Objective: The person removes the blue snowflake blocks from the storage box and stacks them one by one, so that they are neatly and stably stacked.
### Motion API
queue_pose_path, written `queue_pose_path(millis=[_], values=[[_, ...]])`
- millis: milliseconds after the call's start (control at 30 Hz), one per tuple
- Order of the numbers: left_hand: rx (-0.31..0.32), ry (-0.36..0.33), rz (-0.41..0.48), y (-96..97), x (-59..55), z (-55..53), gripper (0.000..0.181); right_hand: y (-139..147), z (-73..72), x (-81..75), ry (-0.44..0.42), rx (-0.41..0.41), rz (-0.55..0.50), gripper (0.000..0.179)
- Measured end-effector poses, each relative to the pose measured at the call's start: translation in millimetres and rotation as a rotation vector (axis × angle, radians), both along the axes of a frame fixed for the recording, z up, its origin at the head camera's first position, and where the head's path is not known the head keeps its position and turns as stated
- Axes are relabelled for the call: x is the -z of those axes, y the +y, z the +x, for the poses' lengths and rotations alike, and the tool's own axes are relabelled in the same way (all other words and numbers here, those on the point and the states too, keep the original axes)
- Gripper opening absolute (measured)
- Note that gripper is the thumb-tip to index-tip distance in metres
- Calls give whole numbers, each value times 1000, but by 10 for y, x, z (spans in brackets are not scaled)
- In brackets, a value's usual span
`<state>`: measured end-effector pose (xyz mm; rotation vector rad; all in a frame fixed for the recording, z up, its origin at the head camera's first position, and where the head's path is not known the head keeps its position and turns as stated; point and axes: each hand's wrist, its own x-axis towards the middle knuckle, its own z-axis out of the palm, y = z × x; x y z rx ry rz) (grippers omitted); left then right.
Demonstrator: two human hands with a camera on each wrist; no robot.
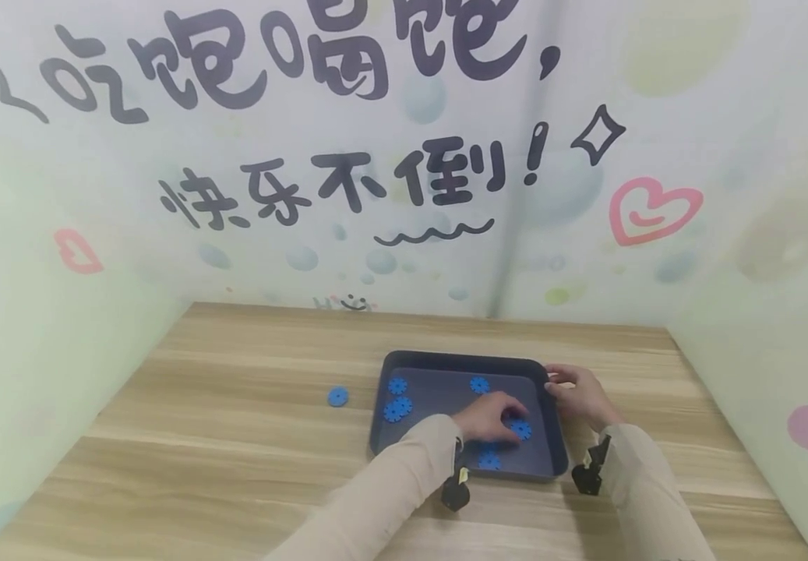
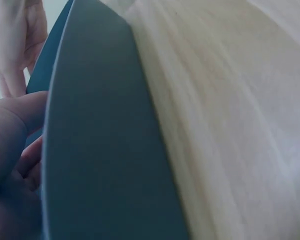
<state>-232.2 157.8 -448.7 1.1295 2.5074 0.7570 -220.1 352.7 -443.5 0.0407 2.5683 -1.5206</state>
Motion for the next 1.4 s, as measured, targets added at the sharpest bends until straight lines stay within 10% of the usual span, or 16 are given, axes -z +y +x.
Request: queue_pose_path(millis=[300,1400], values=[[-23,94,-72,106,58,112,39,50,93,18,-4,-7,12,44],[-40,-53,68,-122,68,-62,31,-17,29,-7,-19,19,-5,43]])
